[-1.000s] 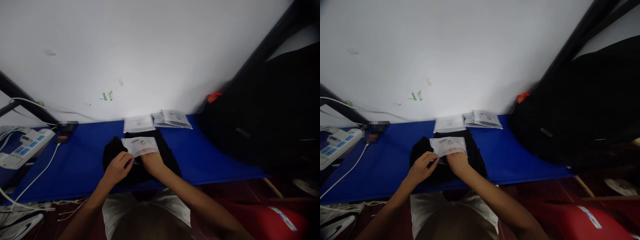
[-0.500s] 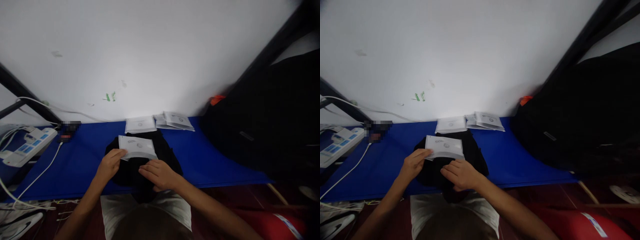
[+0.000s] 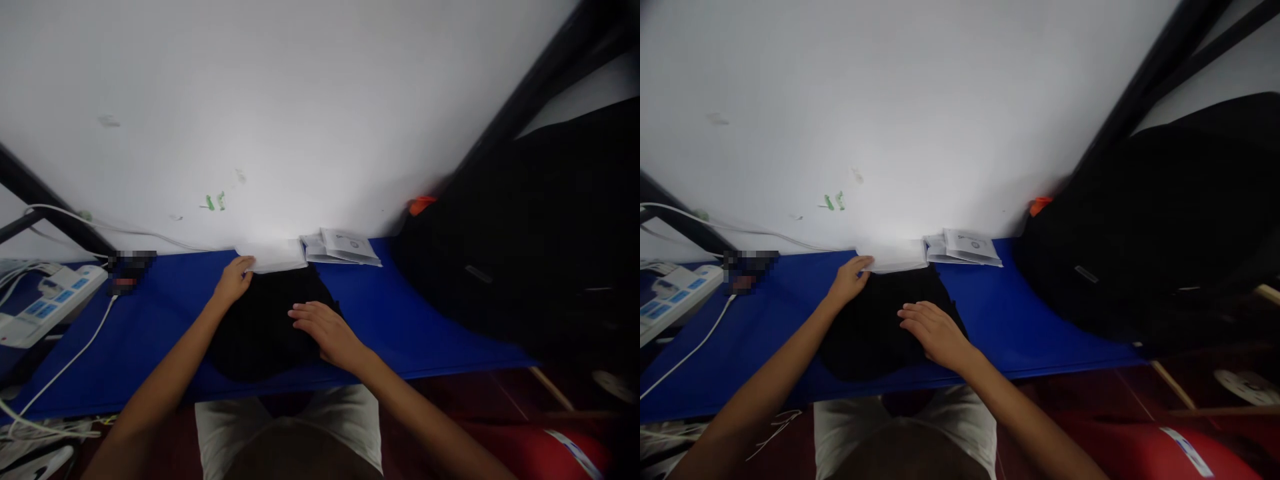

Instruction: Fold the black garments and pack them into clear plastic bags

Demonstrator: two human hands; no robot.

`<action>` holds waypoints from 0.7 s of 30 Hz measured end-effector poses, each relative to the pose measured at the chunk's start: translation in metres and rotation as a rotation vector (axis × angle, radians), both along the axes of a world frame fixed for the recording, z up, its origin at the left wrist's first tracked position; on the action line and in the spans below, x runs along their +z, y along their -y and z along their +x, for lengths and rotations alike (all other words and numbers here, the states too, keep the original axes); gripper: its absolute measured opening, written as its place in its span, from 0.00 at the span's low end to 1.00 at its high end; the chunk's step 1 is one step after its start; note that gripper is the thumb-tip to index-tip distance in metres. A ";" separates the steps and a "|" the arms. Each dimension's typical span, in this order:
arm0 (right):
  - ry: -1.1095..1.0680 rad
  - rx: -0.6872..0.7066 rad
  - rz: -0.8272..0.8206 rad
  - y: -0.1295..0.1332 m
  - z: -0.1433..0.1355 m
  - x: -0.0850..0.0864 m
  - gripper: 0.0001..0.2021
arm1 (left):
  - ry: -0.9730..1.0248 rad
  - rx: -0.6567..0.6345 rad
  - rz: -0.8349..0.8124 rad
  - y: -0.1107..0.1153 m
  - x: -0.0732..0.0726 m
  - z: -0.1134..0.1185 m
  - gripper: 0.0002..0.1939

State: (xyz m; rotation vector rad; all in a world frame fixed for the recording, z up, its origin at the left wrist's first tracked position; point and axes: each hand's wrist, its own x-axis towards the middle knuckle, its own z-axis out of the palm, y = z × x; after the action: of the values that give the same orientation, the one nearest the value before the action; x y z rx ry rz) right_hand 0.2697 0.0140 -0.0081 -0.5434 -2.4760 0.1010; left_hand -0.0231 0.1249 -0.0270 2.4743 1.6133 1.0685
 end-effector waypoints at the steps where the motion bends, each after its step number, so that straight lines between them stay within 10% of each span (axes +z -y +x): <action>1: 0.016 -0.013 0.004 0.000 0.001 -0.001 0.23 | -0.023 -0.015 -0.029 -0.004 -0.005 0.003 0.18; 12: 0.117 -0.082 -0.001 -0.004 0.018 -0.011 0.31 | -0.170 -0.022 -0.220 -0.026 0.008 0.014 0.22; 15: 0.077 -0.039 0.023 -0.008 0.014 -0.012 0.30 | -0.058 -0.050 -0.206 0.001 0.019 0.036 0.26; 19: 0.077 -0.011 -0.015 -0.013 0.007 -0.014 0.26 | 0.148 -0.529 -0.394 0.066 0.025 0.071 0.46; 21: 0.097 -0.010 -0.048 -0.017 0.006 -0.016 0.26 | 0.138 -0.561 -0.438 0.090 0.026 0.079 0.48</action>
State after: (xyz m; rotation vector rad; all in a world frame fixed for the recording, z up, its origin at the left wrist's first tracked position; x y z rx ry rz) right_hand 0.2760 0.0308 -0.0237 -0.5941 -2.5706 0.1328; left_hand 0.0554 0.0347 -0.0013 2.2718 0.8952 0.6944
